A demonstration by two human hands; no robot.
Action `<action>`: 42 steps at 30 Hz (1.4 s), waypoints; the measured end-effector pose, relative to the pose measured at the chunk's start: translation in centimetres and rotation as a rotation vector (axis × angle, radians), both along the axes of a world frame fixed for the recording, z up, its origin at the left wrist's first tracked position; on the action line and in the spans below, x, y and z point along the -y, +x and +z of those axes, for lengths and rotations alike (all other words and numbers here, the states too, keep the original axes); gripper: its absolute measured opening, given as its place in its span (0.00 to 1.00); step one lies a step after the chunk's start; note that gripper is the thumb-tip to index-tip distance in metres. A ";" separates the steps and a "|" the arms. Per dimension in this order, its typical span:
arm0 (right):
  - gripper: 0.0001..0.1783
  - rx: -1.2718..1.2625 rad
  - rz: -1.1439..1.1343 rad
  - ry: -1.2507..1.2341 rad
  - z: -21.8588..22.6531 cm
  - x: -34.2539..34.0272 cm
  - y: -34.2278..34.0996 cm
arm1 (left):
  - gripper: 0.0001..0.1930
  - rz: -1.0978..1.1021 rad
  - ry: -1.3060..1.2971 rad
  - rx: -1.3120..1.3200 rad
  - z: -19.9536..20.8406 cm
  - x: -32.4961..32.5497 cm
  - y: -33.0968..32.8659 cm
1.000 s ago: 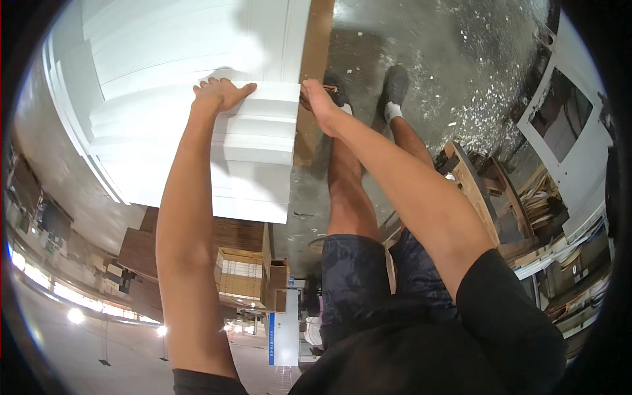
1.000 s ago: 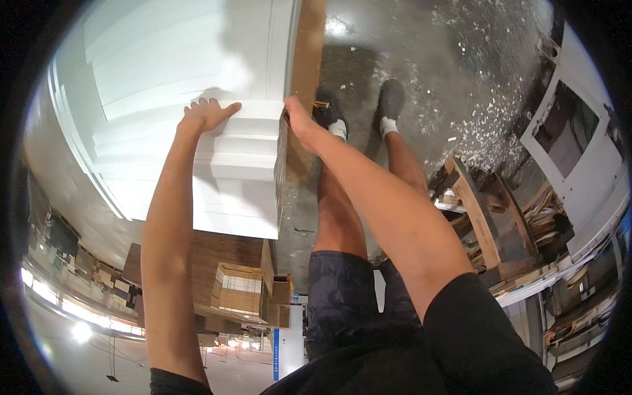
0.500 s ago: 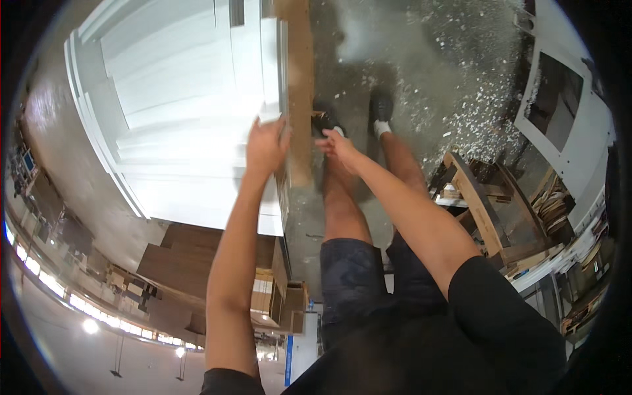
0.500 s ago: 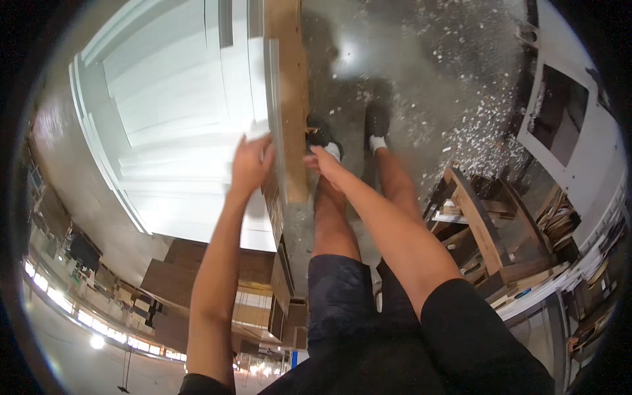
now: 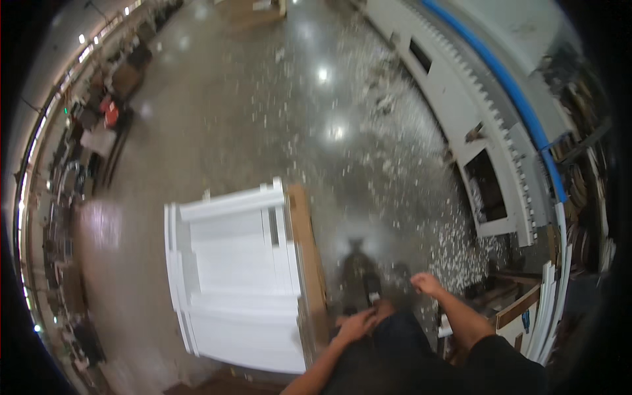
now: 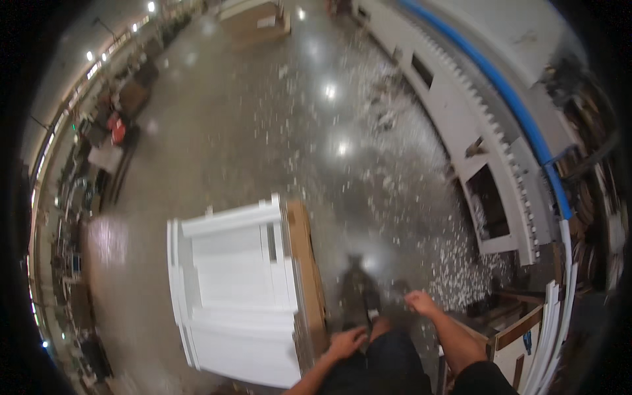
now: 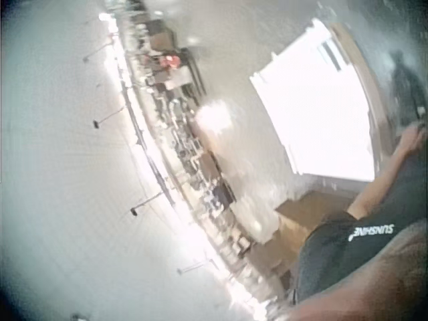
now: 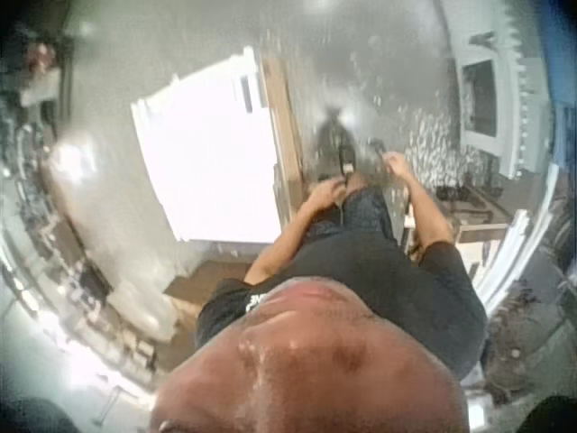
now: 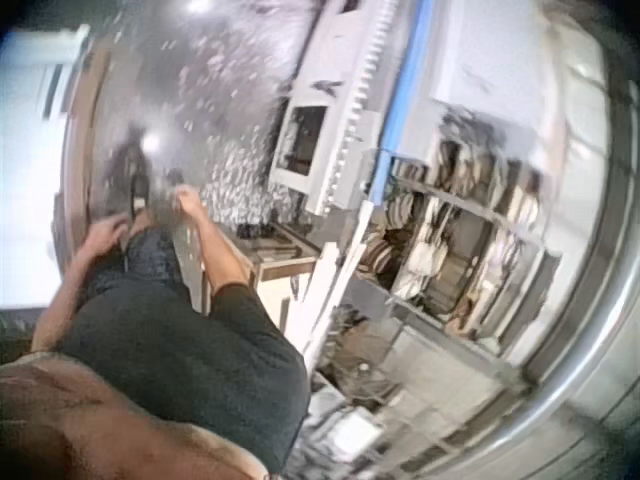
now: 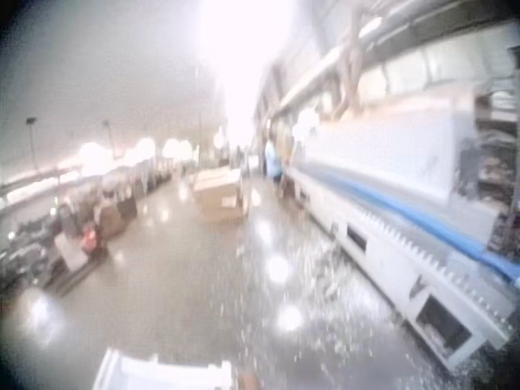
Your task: The recorder measures and aligns white wooden trim pieces using a measuring tape and a small block of wood in a manufacturing environment.
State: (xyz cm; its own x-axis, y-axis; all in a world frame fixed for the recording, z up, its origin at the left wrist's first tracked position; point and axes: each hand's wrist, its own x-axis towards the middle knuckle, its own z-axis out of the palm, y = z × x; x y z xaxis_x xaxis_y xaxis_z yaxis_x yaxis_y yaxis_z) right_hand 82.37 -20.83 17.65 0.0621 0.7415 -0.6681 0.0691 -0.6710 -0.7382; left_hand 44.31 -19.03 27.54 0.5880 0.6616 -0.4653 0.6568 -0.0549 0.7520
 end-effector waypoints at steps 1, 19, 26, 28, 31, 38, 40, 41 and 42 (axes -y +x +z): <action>0.09 0.096 -0.046 -0.048 1.5 2.6 1.4 | 0.30 -0.021 -0.045 0.013 0.4 0.9 0.4; 0.17 0.098 -0.772 -0.095 7.8 60.5 -21.8 | 0.31 -0.097 -0.080 -0.099 3.6 5.5 -17.0; 0.09 0.666 -0.919 -0.040 12.0 58.1 -18.4 | 0.29 -0.558 0.107 -0.027 5.1 7.0 -5.5; 0.11 0.737 -1.038 -0.030 14.1 58.3 -16.3 | 0.29 -0.659 0.139 0.005 7.4 8.2 0.3; 0.13 0.848 -1.301 0.048 16.7 58.2 -14.2 | 0.27 -0.741 0.205 0.040 12.2 11.0 8.1; 0.14 0.686 -1.470 0.141 20.1 66.4 -10.0 | 0.23 -0.889 0.331 0.107 15.6 20.6 19.9; 0.13 1.147 -1.438 0.191 20.3 70.4 -6.8 | 0.23 -0.929 0.287 0.146 15.8 24.6 22.6; 0.13 1.148 -1.485 0.111 20.4 71.6 -5.1 | 0.22 -0.945 0.246 0.174 15.9 26.2 23.5; 0.13 1.165 -1.531 0.033 20.8 72.5 -3.3 | 0.22 -0.954 0.250 0.153 16.1 28.0 24.5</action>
State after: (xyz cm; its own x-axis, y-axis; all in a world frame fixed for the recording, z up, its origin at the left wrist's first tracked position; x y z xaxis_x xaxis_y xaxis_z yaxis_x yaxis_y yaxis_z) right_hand 79.06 -93.33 38.50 0.9136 -0.3603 0.1886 -0.0825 -0.6184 -0.7815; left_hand 68.84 -46.99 43.62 0.9664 -0.0504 -0.2522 0.1524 -0.6776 0.7195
